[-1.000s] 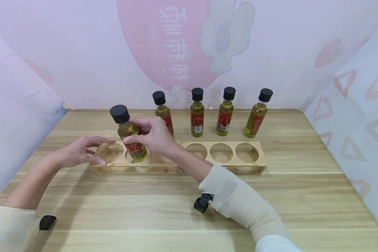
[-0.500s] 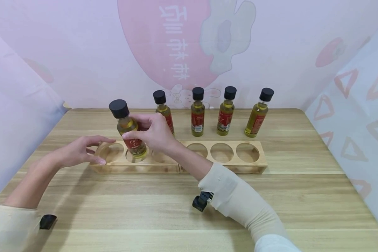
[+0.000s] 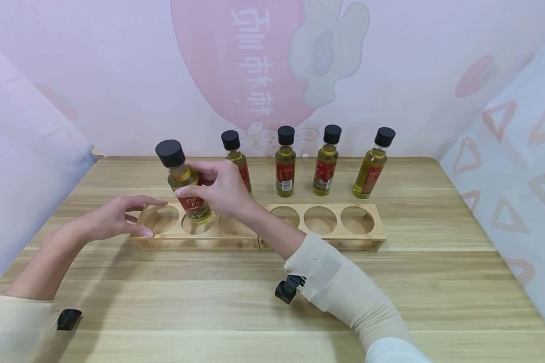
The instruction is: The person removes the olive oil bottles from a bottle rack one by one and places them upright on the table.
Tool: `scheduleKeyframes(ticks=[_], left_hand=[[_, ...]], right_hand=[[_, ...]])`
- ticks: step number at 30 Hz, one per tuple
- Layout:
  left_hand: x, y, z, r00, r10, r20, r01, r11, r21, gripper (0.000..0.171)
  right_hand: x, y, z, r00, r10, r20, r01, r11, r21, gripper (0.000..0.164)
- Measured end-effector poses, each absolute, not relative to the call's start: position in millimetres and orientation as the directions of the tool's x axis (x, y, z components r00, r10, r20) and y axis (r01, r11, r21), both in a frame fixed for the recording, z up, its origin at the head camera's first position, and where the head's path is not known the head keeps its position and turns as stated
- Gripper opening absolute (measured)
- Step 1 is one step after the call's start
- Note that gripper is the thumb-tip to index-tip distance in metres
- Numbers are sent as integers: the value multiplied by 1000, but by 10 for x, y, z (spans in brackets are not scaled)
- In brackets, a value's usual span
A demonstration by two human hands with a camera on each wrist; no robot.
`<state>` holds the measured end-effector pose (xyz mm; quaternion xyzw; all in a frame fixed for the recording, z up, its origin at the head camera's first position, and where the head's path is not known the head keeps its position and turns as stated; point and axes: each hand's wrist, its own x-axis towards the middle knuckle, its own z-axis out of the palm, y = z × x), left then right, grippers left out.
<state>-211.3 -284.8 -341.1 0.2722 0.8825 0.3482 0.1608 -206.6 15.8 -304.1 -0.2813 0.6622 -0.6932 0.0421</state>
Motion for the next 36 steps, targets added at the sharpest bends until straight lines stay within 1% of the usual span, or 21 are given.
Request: scheduleKeyframes(ticks=[3, 9, 18, 25, 31, 36], left_hand=[[-2113, -2842, -3418, -800, 593, -90, 373, 610, 699, 69], [-2110, -2840, -3412, -800, 592, -96, 373, 617, 693, 70], [-2107, -2853, -3404, -799, 593, -102, 372, 619, 692, 71], [-2106, -2849, -3404, -802, 588, -105, 364, 620, 695, 71], [-2109, -2849, -3407, -805, 583, -107, 356, 620, 699, 71], [-2113, -2856, -3418, -807, 581, -106, 357, 623, 696, 71]], right_hand=[[-2081, 162, -3032, -837, -422, 348, -329, -120, -937, 45], [-2111, 169, -3030, -851, -407, 331, -321, -94, -942, 47], [-2197, 139, -3029, -848, -384, 366, -358, -93, -929, 45], [-2235, 126, -3028, -858, -372, 354, -356, -65, -932, 48], [-2265, 101, -3026, -864, -355, 357, -365, -46, -930, 47], [-2270, 74, -3026, -881, -333, 336, -343, -39, -938, 49]])
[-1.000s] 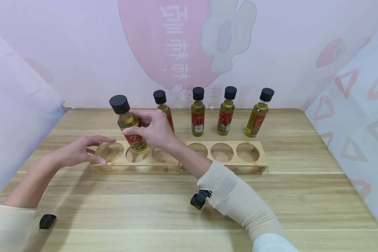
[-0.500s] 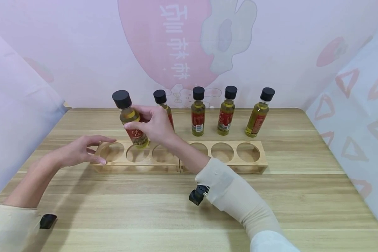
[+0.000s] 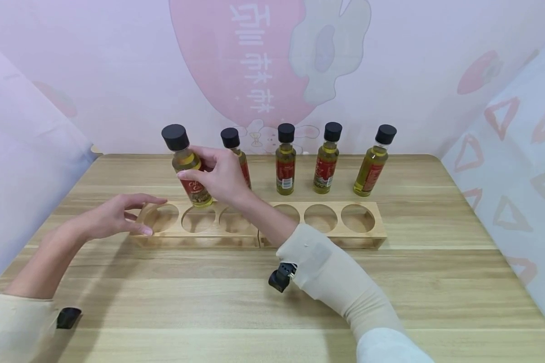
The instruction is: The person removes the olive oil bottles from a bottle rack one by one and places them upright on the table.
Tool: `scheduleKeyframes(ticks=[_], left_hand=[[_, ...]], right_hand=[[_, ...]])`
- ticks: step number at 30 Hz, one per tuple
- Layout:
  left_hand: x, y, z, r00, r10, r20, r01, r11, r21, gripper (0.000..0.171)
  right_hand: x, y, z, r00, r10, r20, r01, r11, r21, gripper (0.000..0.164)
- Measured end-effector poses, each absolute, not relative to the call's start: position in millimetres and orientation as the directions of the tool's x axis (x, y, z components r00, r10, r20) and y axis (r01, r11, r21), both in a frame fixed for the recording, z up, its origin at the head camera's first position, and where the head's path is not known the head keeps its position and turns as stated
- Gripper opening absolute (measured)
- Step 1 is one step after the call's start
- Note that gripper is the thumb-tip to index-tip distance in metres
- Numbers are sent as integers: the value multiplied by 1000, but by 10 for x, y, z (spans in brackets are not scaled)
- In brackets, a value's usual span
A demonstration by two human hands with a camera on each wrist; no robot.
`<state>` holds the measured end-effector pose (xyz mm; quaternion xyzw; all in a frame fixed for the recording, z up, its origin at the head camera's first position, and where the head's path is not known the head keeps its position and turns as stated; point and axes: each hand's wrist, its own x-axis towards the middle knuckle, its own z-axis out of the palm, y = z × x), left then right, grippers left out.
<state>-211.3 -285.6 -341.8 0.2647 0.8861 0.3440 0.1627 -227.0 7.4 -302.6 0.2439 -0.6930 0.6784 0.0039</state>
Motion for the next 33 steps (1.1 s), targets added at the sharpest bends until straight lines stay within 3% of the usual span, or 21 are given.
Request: scheduleKeyframes(ticks=[14, 33], left_hand=[[-2119, -2848, -3426, -802, 590, -90, 370, 611, 700, 69], [-2118, -2860, -3429, -805, 586, -94, 363, 612, 703, 71]], right_hand=[[-2306, -15, -3023, -904, -293, 310, -322, -5, -947, 53], [-2391, -162, -3139, -894, -230, 385, -394, -5, -919, 53]])
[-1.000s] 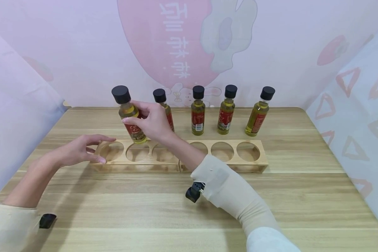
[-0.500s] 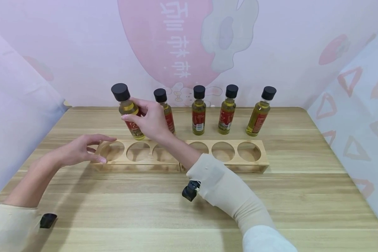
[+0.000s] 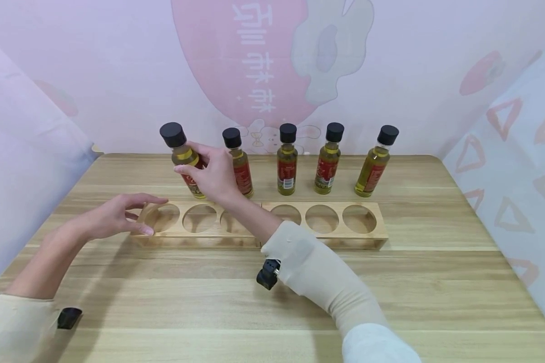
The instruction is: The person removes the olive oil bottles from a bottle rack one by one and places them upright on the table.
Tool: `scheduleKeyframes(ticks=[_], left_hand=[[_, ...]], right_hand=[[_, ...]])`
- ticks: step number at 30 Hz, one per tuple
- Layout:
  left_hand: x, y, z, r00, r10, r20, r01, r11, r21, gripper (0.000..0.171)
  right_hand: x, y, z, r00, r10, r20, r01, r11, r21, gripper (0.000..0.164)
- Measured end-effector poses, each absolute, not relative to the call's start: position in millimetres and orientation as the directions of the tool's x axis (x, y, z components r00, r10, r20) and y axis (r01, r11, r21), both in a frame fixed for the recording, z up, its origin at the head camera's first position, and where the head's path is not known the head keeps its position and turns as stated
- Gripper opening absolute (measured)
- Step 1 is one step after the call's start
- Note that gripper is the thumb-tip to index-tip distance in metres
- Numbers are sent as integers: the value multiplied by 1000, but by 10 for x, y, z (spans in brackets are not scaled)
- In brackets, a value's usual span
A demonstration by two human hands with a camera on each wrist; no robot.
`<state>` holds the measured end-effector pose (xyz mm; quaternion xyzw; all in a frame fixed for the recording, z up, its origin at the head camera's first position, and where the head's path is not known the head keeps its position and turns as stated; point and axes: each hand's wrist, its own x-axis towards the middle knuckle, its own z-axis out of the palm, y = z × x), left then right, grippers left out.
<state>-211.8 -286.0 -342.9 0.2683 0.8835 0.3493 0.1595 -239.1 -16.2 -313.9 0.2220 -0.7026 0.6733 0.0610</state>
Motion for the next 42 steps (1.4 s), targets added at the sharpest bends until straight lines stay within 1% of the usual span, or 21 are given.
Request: scheduleKeyframes(ticks=[7, 13, 29, 37, 42], left_hand=[[-2115, -2855, -3431, -798, 598, -79, 373, 592, 714, 69], [-2114, -2863, -3435, -800, 594, -82, 374, 602, 705, 70], [-2100, -2859, -3437, -805, 588, -85, 368, 606, 705, 70], [-2099, -2862, -3440, -805, 588, -78, 370, 601, 709, 70], [-2107, -2862, -3440, -802, 592, -76, 372, 596, 712, 69]], right_hand=[[-2417, -233, -3170, -906, -209, 368, -380, 21, -925, 52], [-2471, -279, -3240, -915, -191, 356, -369, 37, -929, 49], [-2561, -320, -3397, -921, -190, 340, -362, 95, -928, 47], [-2599, -331, -3436, -928, -175, 330, -353, 126, -927, 50], [-2616, -350, -3442, -932, -163, 325, -347, 130, -929, 49]])
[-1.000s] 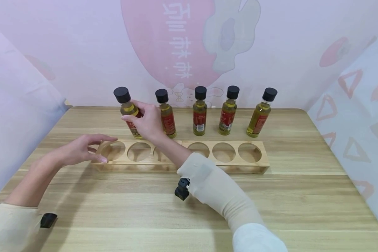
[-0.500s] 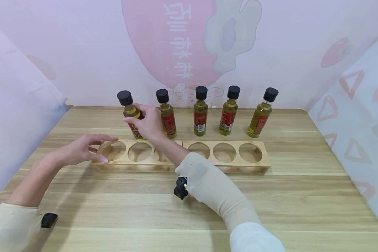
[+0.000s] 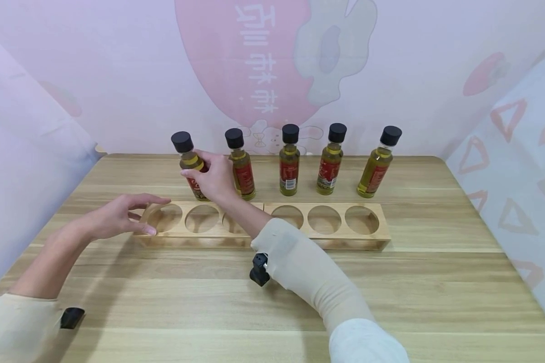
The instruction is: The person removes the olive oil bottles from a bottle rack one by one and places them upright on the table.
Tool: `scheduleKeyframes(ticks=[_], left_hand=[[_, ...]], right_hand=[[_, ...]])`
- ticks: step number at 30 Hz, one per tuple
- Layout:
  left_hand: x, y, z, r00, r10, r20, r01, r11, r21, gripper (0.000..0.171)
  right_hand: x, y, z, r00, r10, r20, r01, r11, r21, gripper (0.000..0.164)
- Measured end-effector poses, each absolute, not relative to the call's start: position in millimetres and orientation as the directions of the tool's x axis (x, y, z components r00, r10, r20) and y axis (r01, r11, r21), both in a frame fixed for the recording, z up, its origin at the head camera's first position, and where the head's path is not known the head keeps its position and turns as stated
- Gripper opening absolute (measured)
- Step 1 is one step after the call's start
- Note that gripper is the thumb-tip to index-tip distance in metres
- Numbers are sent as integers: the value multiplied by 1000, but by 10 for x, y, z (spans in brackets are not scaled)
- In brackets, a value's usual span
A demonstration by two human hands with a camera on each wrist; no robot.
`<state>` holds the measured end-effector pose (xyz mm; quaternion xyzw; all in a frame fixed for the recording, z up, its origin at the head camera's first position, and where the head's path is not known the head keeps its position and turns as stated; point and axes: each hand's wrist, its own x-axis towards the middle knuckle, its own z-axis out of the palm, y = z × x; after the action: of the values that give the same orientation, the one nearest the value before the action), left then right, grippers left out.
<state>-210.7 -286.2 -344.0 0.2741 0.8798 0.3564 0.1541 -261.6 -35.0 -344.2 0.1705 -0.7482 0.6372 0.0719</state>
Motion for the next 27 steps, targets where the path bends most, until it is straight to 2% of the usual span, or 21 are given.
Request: scheduleKeyframes(ticks=[27], left_hand=[[-2098, -2853, -3434, -803, 592, -76, 376, 601, 706, 69]], right_hand=[[-2667, -394, -3470, -950, -135, 281, -298, 126, -946, 53]])
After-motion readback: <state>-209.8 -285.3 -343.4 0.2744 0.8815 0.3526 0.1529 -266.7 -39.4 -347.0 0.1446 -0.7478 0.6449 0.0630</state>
